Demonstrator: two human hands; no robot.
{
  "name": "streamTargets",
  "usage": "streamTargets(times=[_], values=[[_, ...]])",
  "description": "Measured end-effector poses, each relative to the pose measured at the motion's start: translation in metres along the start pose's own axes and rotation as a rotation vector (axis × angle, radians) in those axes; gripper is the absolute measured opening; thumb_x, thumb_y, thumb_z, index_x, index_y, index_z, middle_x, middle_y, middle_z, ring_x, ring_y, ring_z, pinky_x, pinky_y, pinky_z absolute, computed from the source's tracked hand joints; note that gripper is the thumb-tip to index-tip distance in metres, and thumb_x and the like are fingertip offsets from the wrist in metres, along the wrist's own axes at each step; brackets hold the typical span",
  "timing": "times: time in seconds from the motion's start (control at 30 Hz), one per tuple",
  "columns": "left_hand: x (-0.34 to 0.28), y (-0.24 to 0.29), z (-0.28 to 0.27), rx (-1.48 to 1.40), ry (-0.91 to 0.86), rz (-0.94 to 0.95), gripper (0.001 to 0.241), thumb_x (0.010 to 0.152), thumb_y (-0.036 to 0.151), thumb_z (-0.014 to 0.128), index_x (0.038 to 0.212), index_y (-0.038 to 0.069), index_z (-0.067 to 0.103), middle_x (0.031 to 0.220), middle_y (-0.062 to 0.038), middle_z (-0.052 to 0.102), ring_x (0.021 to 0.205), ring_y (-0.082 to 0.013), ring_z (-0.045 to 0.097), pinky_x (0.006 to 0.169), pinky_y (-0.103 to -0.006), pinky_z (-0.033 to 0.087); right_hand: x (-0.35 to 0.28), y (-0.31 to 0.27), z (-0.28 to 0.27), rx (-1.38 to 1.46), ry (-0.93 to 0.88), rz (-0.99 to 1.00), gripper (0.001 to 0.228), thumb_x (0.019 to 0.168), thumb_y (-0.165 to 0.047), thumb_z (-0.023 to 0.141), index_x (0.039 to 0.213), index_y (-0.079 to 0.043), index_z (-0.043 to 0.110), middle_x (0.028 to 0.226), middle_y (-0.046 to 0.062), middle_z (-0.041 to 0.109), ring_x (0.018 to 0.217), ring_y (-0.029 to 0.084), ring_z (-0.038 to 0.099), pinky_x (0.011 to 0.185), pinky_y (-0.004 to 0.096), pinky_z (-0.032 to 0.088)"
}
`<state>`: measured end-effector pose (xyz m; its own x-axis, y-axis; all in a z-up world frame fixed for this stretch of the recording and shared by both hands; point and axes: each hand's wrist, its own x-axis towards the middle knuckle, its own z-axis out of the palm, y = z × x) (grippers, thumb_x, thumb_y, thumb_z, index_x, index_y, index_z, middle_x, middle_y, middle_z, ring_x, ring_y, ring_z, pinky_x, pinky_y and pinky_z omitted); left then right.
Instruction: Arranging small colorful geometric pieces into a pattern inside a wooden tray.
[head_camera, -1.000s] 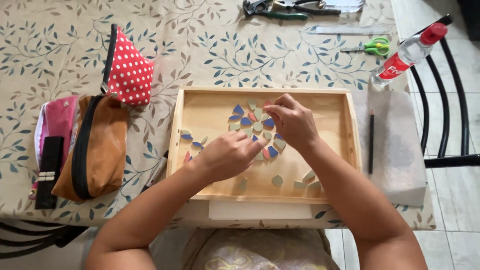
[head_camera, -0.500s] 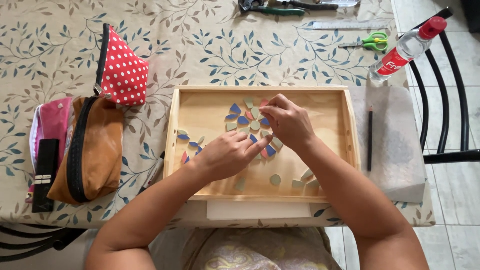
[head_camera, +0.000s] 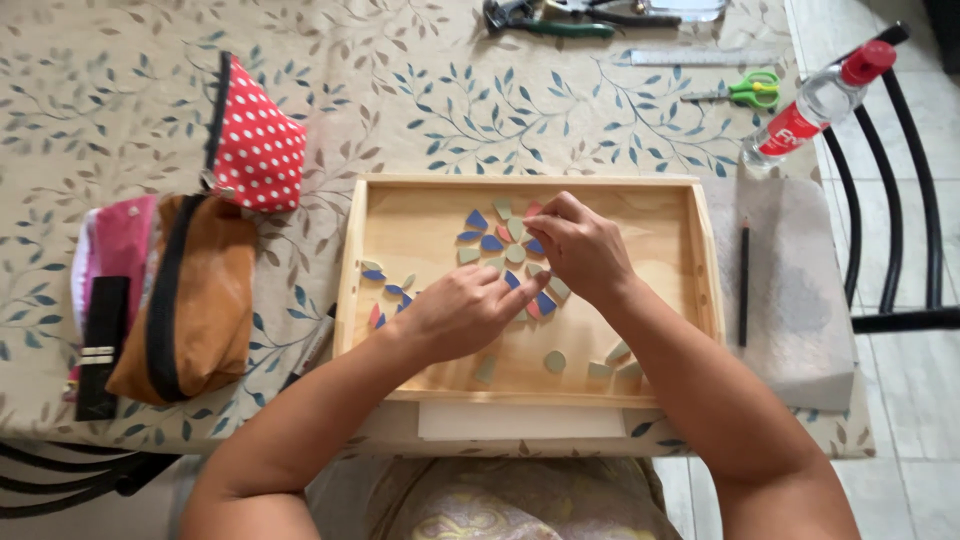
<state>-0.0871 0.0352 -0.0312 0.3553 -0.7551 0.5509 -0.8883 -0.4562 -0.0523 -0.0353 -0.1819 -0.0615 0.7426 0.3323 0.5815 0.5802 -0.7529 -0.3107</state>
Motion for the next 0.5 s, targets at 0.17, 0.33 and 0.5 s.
streamTargets(times=[0.17, 0.33, 0.5], values=[[-0.005, 0.0, 0.003, -0.013, -0.019, -0.005, 0.051, 0.083, 0.014, 0.059, 0.134, 0.005, 0.057, 0.072, -0.011, 0.062, 0.07, -0.0254, 0.061, 0.066, -0.0356, 0.053, 0.0, -0.001, -0.001, -0.037, -0.008, -0.003, 0.006, 0.093, -0.026, 0.07, 0.095, -0.024, 0.075, 0.094, -0.005, 0.063, 0.079, 0.024, 0.069, 0.063, 0.038, 0.058], [-0.007, -0.002, -0.009, -0.058, -0.08, -0.05, 0.064, 0.08, 0.015, 0.067, 0.142, 0.004, 0.051, 0.076, -0.013, 0.066, 0.071, -0.026, 0.064, 0.066, -0.0361, 0.054, -0.003, 0.004, 0.007, -0.062, -0.038, 0.035, 0.007, 0.092, -0.028, 0.069, 0.095, -0.024, 0.075, 0.096, -0.007, 0.064, 0.08, 0.023, 0.07, 0.062, 0.038, 0.059], [-0.002, -0.005, -0.033, -0.059, -0.159, -0.093, 0.072, 0.082, 0.02, 0.073, 0.146, 0.004, 0.045, 0.081, -0.016, 0.07, 0.076, -0.0288, 0.069, 0.067, -0.037, 0.057, -0.006, 0.007, 0.011, -0.075, -0.063, 0.048, 0.008, 0.092, -0.03, 0.07, 0.095, -0.025, 0.074, 0.098, -0.007, 0.064, 0.082, 0.025, 0.07, 0.064, 0.039, 0.059]])
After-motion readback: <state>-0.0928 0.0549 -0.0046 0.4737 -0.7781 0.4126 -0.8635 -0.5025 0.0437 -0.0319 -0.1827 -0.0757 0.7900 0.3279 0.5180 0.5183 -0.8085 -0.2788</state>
